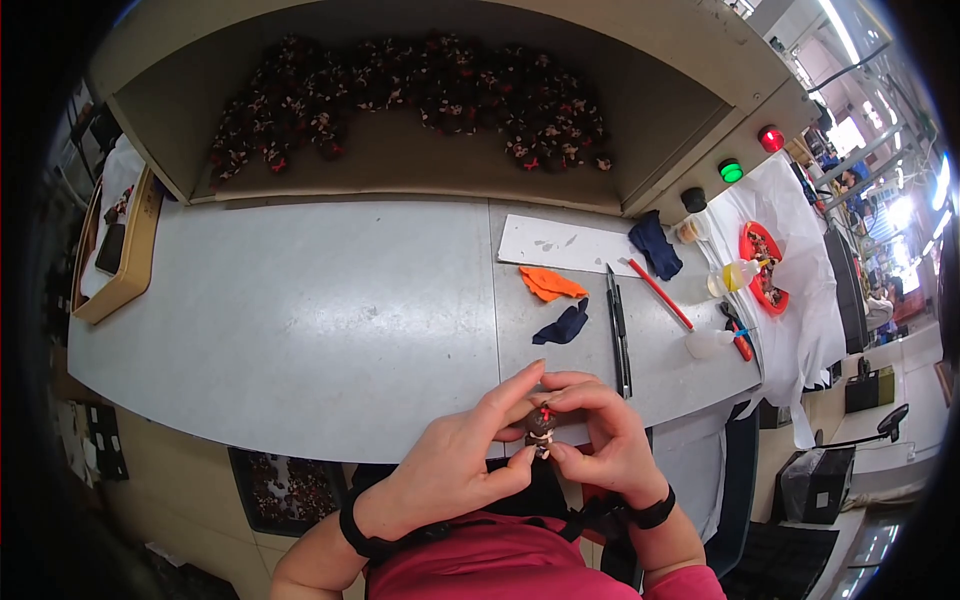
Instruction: Apply glue and assemble small figurine components at a workbench.
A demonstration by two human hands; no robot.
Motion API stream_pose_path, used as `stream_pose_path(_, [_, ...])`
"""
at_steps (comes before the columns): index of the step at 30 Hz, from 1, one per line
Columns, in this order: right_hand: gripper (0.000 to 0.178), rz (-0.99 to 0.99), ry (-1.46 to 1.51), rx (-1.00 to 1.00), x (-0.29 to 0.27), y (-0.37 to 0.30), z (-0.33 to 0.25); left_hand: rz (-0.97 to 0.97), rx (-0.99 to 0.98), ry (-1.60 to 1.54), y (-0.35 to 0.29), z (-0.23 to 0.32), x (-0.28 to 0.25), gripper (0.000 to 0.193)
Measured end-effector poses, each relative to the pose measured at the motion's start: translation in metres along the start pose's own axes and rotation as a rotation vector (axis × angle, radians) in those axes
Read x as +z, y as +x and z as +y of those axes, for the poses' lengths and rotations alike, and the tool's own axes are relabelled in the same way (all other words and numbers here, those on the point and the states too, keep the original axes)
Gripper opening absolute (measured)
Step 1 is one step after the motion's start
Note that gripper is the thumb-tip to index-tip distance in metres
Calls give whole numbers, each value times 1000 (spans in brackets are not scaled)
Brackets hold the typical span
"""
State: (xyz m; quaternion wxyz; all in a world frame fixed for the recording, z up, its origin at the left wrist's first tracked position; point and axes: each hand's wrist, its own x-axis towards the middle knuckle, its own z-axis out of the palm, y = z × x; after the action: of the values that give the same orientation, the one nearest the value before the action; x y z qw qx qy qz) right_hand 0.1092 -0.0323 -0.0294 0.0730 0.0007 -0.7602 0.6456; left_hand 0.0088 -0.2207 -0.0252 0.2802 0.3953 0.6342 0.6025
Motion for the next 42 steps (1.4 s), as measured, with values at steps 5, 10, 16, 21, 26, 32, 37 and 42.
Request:
stream_pose_path(5, [46, -8, -5, -21, 0, 1, 1, -3, -2, -6, 1, 0, 0, 72])
stream_pose_path(10, [46, -10, 3, -22, -1, 0, 2, 4, 12, -2, 1, 0, 1, 72])
stream_pose_path(16, [46, -14, -7, -33, -1, 0, 3, 3, 6, -13, 0, 0, 1, 71])
stream_pose_path(21, [45, -14, -4, -21, 0, -1, 3, 2, -5, -14, 0, -1, 0, 71])
stream_pose_path(26, [45, -2, 7, -12, 0, -1, 2, -2, 3, -2, 0, 0, 0, 72])
stream_pose_path(32, [44, -9, -10, -6, 0, 1, 0, 22, 1, -44, 0, -4, 3, 72])
stream_pose_path(37, [44, -5, -6, -22, 1, 0, -1, 20, 1, -25, 0, -3, 3, 73])
stream_pose_path(42, [44, -13, -8, -18, 1, 1, -1, 16, -16, -3, -1, -1, 2, 73])
